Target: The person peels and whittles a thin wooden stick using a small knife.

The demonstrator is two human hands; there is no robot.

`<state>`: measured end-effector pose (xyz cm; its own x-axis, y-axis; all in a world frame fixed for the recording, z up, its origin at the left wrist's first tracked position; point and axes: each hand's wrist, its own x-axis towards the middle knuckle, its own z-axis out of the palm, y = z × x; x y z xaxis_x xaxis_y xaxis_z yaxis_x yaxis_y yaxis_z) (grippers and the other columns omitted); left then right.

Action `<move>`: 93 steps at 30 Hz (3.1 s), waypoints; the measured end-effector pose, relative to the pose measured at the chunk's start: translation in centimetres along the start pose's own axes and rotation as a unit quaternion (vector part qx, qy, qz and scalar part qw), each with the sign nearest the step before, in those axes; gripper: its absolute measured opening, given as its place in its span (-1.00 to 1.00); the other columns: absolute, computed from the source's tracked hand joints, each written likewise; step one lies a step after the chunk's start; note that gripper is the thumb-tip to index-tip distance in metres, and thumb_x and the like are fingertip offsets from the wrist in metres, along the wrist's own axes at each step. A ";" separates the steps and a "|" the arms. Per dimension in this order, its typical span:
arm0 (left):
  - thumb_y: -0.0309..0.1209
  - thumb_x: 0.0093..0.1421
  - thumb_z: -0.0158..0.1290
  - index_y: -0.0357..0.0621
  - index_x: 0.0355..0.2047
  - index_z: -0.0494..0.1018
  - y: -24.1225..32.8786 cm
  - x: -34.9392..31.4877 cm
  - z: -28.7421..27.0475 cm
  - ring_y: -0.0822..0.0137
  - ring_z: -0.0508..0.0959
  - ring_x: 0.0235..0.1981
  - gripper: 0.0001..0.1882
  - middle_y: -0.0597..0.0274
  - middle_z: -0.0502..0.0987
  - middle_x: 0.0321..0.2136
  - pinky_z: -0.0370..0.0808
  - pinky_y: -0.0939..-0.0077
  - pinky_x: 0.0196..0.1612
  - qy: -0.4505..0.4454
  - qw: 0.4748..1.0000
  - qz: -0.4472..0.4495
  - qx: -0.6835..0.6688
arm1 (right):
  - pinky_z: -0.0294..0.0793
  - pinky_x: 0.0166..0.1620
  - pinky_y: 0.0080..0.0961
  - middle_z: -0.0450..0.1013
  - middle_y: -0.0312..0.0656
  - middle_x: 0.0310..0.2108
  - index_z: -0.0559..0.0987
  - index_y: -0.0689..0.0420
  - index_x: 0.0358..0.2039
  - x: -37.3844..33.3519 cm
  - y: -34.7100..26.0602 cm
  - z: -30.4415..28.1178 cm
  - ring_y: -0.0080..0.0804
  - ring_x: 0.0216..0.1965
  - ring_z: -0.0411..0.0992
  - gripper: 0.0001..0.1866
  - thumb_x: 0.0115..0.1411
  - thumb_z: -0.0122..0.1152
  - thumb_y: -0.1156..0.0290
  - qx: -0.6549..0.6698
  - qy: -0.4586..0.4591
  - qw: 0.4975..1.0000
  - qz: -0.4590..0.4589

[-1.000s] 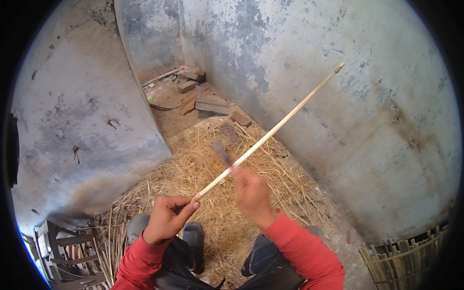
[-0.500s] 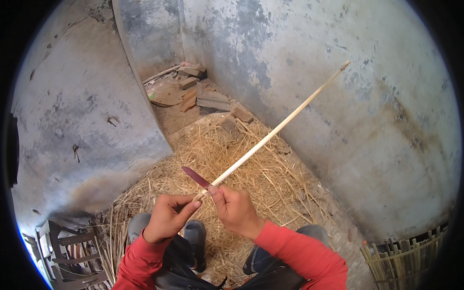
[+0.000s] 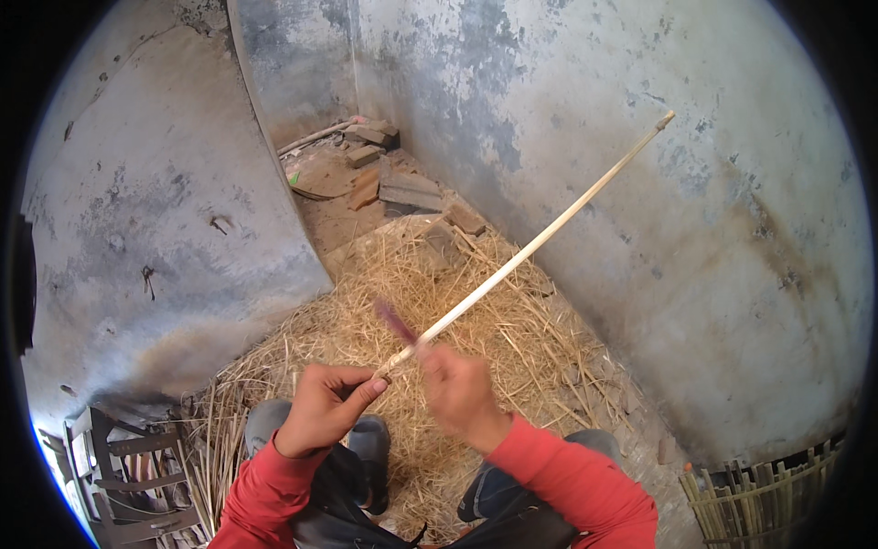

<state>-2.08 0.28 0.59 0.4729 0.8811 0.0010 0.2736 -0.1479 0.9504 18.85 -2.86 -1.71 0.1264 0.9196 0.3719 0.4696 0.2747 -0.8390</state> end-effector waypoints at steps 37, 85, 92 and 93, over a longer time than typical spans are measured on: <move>-0.42 0.32 0.20 -0.33 -0.25 0.66 -1.7 -0.2 0.7 0.03 0.53 -0.68 -0.82 -0.09 0.50 -0.68 0.43 0.26 -0.52 0.031 0.985 0.067 0.154 | 0.34 -0.49 -0.38 0.40 -0.09 -0.64 0.57 0.20 -0.44 -0.2 0.3 -0.2 -0.37 -0.63 0.37 -0.90 0.19 0.29 0.48 0.077 -0.188 0.979 0.007; -0.34 0.47 0.10 -0.35 -0.13 0.66 -0.5 -0.2 -2.6 0.65 0.19 -0.63 -0.72 0.56 0.28 -0.68 0.13 0.58 -0.57 -0.089 0.993 -0.033 -0.066 | 0.13 -0.54 -0.32 0.17 -0.19 -0.72 0.54 0.27 -0.46 6.8 6.1 -11.7 -0.50 -0.62 0.13 -0.52 0.52 0.05 0.17 -0.147 0.228 0.960 0.075; -0.31 0.47 0.09 -0.34 -0.16 0.66 -0.8 0.1 -2.5 0.65 0.21 -0.61 -0.70 0.55 0.31 -0.66 0.15 0.58 -0.54 -0.109 0.989 -0.074 -0.063 | 0.16 -0.61 -0.26 0.26 -0.03 -0.73 0.49 0.23 -0.46 2.0 3.1 -2.4 -0.25 -0.75 0.19 -0.59 0.51 0.08 0.23 -0.084 0.064 0.994 -0.006; -0.33 0.49 0.07 -0.33 -0.16 0.65 -0.8 0.2 -2.4 0.66 0.19 -0.63 -0.71 0.57 0.28 -0.67 0.12 0.58 -0.57 -0.110 0.990 -0.060 -0.058 | 0.16 -0.61 -0.26 0.26 -0.03 -0.73 0.49 0.23 -0.46 1.4 2.6 -1.6 -0.25 -0.75 0.19 -0.59 0.51 0.08 0.23 -0.084 0.066 0.994 -0.006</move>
<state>-4.25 1.64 0.56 0.6178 0.7677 -0.1700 0.2471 0.0156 0.9689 21.69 -1.30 -2.74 0.2273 0.8687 0.4400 0.6102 0.2251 -0.7596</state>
